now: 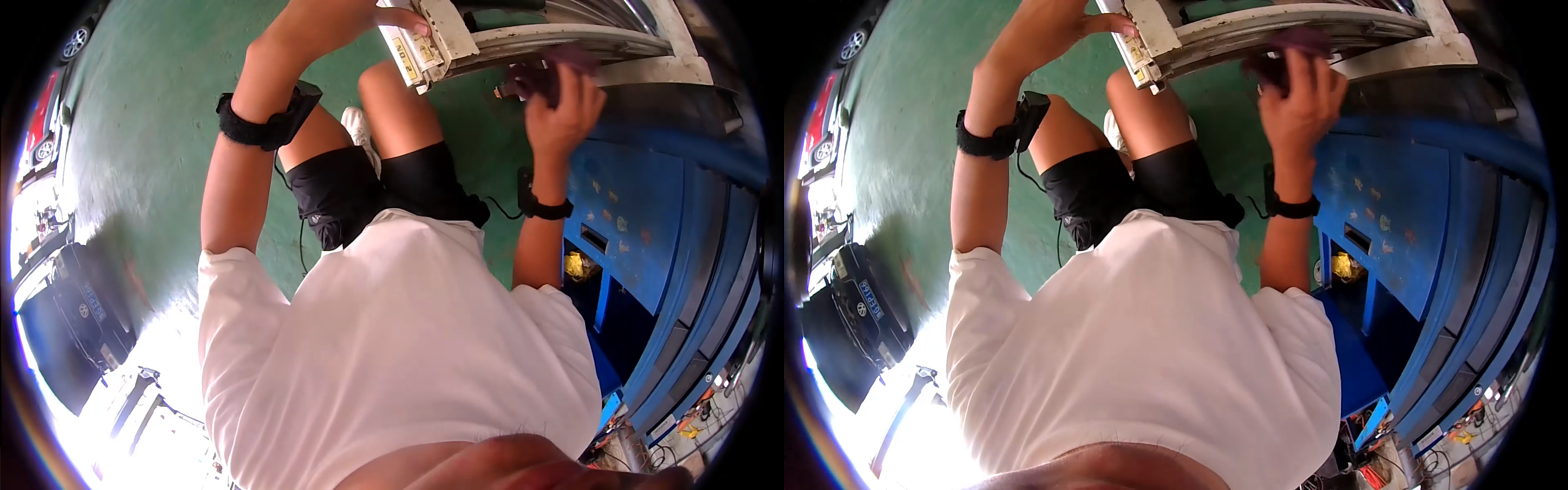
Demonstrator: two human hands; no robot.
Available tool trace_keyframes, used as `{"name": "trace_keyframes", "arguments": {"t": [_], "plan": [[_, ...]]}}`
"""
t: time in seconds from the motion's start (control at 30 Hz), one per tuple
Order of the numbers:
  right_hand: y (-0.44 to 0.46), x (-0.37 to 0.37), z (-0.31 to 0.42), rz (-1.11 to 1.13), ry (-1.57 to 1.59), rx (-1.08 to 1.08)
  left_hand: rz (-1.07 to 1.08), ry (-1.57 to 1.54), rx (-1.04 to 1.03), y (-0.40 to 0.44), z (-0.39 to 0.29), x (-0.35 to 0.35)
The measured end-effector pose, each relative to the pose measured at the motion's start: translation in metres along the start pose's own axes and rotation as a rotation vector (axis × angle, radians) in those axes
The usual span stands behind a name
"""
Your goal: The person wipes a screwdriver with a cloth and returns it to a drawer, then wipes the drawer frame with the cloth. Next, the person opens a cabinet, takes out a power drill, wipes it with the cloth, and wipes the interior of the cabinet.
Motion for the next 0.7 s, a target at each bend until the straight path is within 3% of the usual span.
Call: {"name": "trace_keyframes", "arguments": {"t": [0.2, 0.37, 0.47, 0.53, 0.57, 0.6, 0.7], "plan": [[0.012, 0.002, 0.004, -0.12, -0.011, -0.069, -0.021, 0.037, 0.028, -0.001, 0.0, -0.003], [0.004, -0.002, 0.067, 0.058, 0.172, -0.061, -0.044, 0.094, 0.003, -0.001, 0.002, -0.007], [-0.002, -0.003, 0.083, 0.116, 0.173, -0.053, -0.167, 0.052, 0.058, -0.02, -0.006, -0.012], [0.006, 0.0, 0.065, 0.081, 0.151, -0.005, -0.613, 0.067, 0.089, -0.051, -0.007, -0.024], [0.01, 0.003, 0.056, 0.064, 0.111, -0.007, -0.687, 0.09, 0.037, -0.072, -0.015, -0.028], [0.012, 0.006, 0.049, 0.049, 0.069, -0.014, -0.673, -0.004, -0.036, -0.087, -0.036, -0.026], [0.015, 0.004, 0.034, -0.007, 0.001, -0.05, -0.203, -0.147, -0.186, -0.124, -0.073, -0.068]]}}
Point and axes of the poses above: each hand's wrist, its own y-axis towards the middle knuckle, its own x-axis out of the back of the hand, z = x × y, the point moved 3 cm from there along y, towards the middle knuckle, and after that the axes turned 6 degrees about y, right-handed, at the moved point
